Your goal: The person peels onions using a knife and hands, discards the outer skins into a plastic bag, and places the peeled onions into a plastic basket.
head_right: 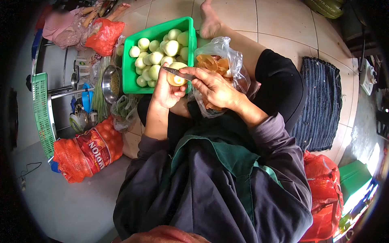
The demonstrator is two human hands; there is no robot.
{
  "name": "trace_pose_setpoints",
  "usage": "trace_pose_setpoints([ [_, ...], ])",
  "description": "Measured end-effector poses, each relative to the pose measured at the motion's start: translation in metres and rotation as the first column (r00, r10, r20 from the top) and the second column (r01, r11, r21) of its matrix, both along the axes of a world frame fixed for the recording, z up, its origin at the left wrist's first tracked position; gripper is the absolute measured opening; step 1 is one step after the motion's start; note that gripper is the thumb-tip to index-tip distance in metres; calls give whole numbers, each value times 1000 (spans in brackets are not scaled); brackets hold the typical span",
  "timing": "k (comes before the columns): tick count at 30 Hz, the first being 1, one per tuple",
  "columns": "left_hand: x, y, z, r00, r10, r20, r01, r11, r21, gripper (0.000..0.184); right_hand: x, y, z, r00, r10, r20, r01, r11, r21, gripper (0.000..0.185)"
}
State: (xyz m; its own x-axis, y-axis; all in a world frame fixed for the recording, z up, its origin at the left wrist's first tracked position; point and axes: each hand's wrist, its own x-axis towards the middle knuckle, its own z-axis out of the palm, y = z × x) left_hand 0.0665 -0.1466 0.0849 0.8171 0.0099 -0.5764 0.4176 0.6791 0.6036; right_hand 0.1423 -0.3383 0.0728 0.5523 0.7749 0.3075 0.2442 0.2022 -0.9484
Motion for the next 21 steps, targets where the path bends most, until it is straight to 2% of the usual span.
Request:
trace_pose_setpoints([
  [3, 0, -5, 9, 1000, 8, 17, -7, 1000, -14, 52, 3, -4, 6, 996, 47, -79, -50, 998, -41, 34],
  [6, -1, -4, 8, 1000, -3, 13, 2, 1000, 21, 53, 1, -1, 0, 970, 107, -220, -102, 994, 31, 35],
  [8, -1, -1, 2, 999, -35, 25, 35, 999, 0, 55, 0, -3, 6, 876, 163, -453, -152, 987, 62, 36],
  [10, 0, -4, 3, 999, -32, -3, 32, 999, 8, 57, 1, -4, 10, 850, 168, -499, -166, 985, 49, 37],
  [15, 2, -6, 2, 999, -8, -54, 7, 1000, -23, 65, 5, -10, 13, 979, 61, -194, -80, 993, -92, 41],
  [18, 1, -4, 1, 999, -17, -48, 17, 1000, -11, 68, 5, -9, 6, 999, 50, -10, -51, 995, -82, 43],
  [21, -1, -1, -2, 998, -38, -42, 39, 999, 33, 69, 5, -9, 8, 998, 49, 42, -44, 994, -101, 44],
])
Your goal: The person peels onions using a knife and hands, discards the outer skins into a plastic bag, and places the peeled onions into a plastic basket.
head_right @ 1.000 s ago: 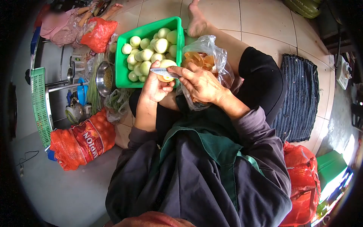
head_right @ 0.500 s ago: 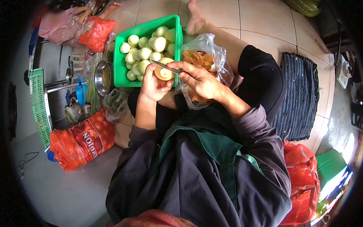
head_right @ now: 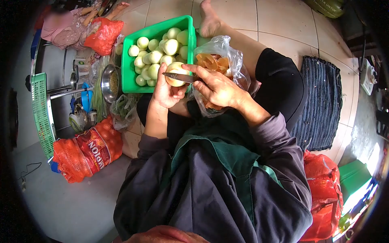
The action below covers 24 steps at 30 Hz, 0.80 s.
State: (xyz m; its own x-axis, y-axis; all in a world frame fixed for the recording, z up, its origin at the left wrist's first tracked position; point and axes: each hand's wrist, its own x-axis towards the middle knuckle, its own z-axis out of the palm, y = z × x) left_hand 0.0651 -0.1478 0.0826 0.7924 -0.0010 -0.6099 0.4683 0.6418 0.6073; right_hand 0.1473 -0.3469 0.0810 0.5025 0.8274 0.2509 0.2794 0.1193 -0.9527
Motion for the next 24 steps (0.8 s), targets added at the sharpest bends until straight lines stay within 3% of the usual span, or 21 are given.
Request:
trace_pose_setpoints([
  [6, -3, 5, -6, 997, -79, -16, 79, 996, 45, 68, 3, -1, -1, 997, 24, 74, -21, 999, -33, 46],
  [9, -1, 4, -4, 996, -67, -53, 69, 997, 40, 66, 2, -3, 8, 995, 13, 97, 6, 981, -192, 43],
  [15, 0, 1, -1, 999, -34, -17, 35, 996, 82, 56, -8, 8, -15, 972, -171, 160, 174, 985, -3, 40],
  [18, 1, -3, 0, 1000, 24, 11, -26, 984, 176, 49, -11, 14, -16, 978, -208, 24, 205, 974, 101, 37],
  [21, 1, -1, -4, 999, 24, 25, -30, 965, 259, 56, -9, 10, -7, 972, -99, -213, 98, 995, -15, 37],
  [24, -3, -2, -5, 996, 35, 79, -53, 968, 246, 42, -4, 6, -3, 981, -25, -191, 15, 998, -57, 38],
])
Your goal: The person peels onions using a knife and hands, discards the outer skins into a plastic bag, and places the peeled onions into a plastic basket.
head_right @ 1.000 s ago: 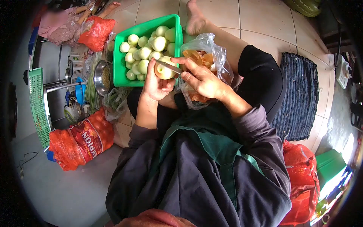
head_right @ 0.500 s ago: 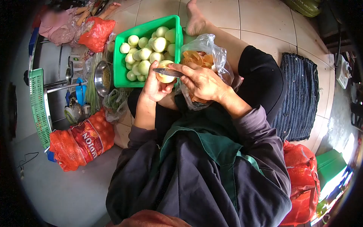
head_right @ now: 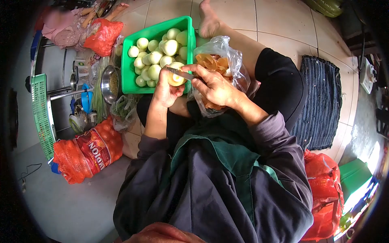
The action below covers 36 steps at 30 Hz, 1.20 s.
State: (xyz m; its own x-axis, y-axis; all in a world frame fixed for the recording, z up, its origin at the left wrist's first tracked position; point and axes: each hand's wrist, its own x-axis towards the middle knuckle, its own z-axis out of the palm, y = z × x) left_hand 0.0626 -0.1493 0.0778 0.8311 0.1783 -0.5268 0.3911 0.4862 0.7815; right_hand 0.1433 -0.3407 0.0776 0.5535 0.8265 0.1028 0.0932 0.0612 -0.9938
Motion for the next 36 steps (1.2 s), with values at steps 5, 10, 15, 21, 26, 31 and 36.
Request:
trace_pose_setpoints([
  [5, 0, -4, -1, 1000, -14, -7, 15, 994, 104, 50, -2, 2, -10, 992, -58, 108, 55, 998, 33, 39],
  [10, 2, -10, -2, 1000, -1, 21, -4, 971, 237, 46, -4, 7, -11, 959, -180, 220, 168, 983, 75, 37],
  [15, 7, -21, -1, 990, 57, 128, -101, 922, 374, 45, -9, 10, -15, 971, -239, -17, 239, 971, 17, 37],
  [21, 2, -23, -9, 963, 24, 267, -136, 903, 408, 49, -9, 13, -21, 938, -224, -266, 238, 971, 22, 37],
  [26, -3, -23, -10, 919, -8, 393, -149, 918, 368, 53, -6, 8, -9, 934, -217, -284, 211, 976, -50, 37],
  [31, -5, -21, 0, 875, -8, 485, -82, 983, 163, 64, -2, 7, -14, 926, -250, -282, 246, 968, -50, 35],
  [36, -3, -18, 19, 820, 85, 566, -24, 993, -113, 66, 10, -1, -15, 907, -175, -384, 175, 984, -35, 36],
])
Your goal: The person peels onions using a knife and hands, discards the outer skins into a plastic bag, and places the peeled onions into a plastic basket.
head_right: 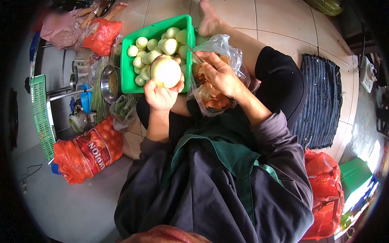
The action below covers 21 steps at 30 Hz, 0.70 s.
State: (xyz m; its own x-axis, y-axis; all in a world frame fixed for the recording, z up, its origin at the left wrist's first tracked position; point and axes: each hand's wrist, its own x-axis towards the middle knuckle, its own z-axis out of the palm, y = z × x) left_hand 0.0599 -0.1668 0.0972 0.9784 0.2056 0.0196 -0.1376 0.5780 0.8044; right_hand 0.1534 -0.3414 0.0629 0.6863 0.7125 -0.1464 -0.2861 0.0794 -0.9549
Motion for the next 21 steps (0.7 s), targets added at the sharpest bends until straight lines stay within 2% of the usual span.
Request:
trace_pose_setpoints([
  [1, 1, 1, 3, 1000, 4, -20, -5, 997, -71, 66, 2, -3, 7, 997, 41, -61, -42, 999, -1, 37],
  [3, 3, 8, 0, 1000, -25, -13, 22, 983, -182, 66, 11, -11, 12, 987, 123, -98, -135, 983, -127, 37],
  [5, 2, 13, -7, 999, 1, -50, -13, 968, -252, 62, 12, -14, 11, 992, 126, -18, -128, 973, -192, 37],
  [6, 2, 16, -11, 997, 15, -69, -34, 958, -286, 61, 10, -14, 8, 992, 91, 87, -74, 979, -189, 38],
  [9, 2, 19, -16, 996, 16, -93, -44, 951, -307, 56, 9, -12, 2, 976, 57, 211, -30, 991, -130, 38],
  [11, 4, 17, -16, 994, 32, -106, -64, 946, -317, 56, 9, -12, 3, 979, 86, 187, -60, 988, -139, 38],
  [15, 10, 15, -13, 997, 33, -71, -55, 938, -341, 57, 10, -13, 15, 985, 157, 72, -132, 953, -274, 38],
  [17, 12, 15, -15, 997, 36, -62, -55, 937, -344, 57, 6, -12, 14, 977, 146, 154, -107, 966, -233, 38],
  [19, 13, 13, -18, 996, 53, -77, -77, 933, -352, 56, 0, -8, 6, 932, 83, 353, -63, 996, -69, 39],
  [21, 14, 6, -18, 990, 107, -95, -132, 940, -315, 55, -5, -3, 5, 918, 56, 393, -75, 997, 35, 40],
])
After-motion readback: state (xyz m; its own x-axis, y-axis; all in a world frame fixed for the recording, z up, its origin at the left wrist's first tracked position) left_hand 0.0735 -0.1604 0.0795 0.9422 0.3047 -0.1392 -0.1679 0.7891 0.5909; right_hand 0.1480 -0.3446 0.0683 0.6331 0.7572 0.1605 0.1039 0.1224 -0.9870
